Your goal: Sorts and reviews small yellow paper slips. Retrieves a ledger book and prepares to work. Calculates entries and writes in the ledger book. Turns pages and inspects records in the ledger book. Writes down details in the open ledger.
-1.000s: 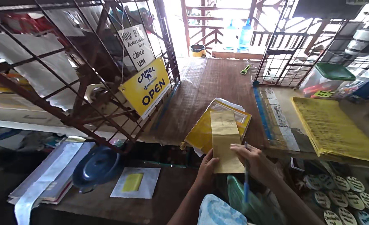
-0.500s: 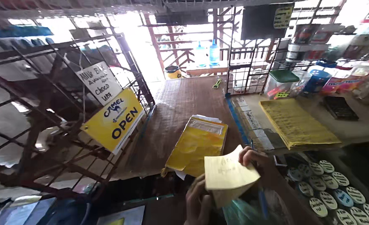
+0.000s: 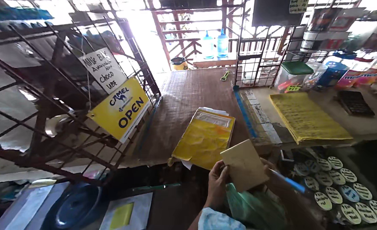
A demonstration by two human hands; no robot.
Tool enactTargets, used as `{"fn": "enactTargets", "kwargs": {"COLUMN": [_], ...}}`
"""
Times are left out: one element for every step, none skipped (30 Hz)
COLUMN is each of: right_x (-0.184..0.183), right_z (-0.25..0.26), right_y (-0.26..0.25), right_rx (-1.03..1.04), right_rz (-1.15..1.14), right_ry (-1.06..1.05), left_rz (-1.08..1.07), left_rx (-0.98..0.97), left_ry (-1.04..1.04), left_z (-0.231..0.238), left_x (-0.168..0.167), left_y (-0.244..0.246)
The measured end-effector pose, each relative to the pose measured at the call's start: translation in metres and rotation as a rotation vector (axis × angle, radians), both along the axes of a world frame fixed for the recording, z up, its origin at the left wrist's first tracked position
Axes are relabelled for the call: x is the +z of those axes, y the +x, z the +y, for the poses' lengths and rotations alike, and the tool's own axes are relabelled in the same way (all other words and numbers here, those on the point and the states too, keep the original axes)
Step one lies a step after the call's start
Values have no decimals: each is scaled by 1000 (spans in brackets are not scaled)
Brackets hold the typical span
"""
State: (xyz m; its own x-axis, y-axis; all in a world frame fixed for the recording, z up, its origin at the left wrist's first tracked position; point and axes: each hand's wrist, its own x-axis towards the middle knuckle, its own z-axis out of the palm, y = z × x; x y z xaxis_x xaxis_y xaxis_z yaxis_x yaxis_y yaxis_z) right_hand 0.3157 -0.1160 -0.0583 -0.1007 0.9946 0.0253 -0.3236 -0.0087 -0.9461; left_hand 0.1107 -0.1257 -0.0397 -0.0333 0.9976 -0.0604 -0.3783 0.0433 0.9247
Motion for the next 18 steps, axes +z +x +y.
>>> {"fn": "enactTargets", "kwargs": {"right_x": [-6, -8, -7, -8, -8, -7, -7, -7, -6, -5, -5, -5, -5, -6, -6, -6, -6, -5], "right_z": [-1, -2, -3, -3, -3, -4, -4, -4, -4, -3, -2, -2, -1, -1, -1, -2, -2, -2], "right_y": [2, 3, 4, 5, 7, 8, 8, 8, 5, 3, 1, -1, -3, -4, -5, -6, -8, -9], "right_rx": [-10, -26, -42, -49, -48, -45, -41, -46, -57, -68, -74, -81, -87, -95, -100, -105, -111, -109], "right_rz": [-98, -212, -303, -355, -374, -378, -385, -388, -383, -367, -345, -323, -307, -302, -306, -313, -319, -324], "right_ry": [66, 122, 154, 173, 189, 200, 206, 203, 194, 186, 177, 163, 144, 130, 121, 121, 123, 125], "left_rz": [-11, -13, -9, -6, 3, 11, 21, 41, 63, 81, 89, 89, 85, 82, 78, 72, 60, 46], "left_rx": [12, 7, -9, -26, -50, -77, -100, -113, -116, -109, -93, -73, -56, -44, -39, -40, -43, -41], "left_ry": [-10, -14, -12, -4, 11, 30, 45, 55, 58, 65, 74, 84, 89, 92, 92, 88, 85, 85], "left_z": [1, 1, 0, -1, -1, -2, -2, -2, -2, -1, -1, 0, 0, 1, 1, 2, 2, 1], "left_x": [-2, -4, -5, -5, -5, -4, -5, -6, -7, -7, -7, -7, -7, -7, -7, -8, -9, -10], "left_y": [0, 0, 1, 1, 2, 2, 2, 1, 1, 0, 0, 0, 1, 1, 1, 1, 0, -1]}}
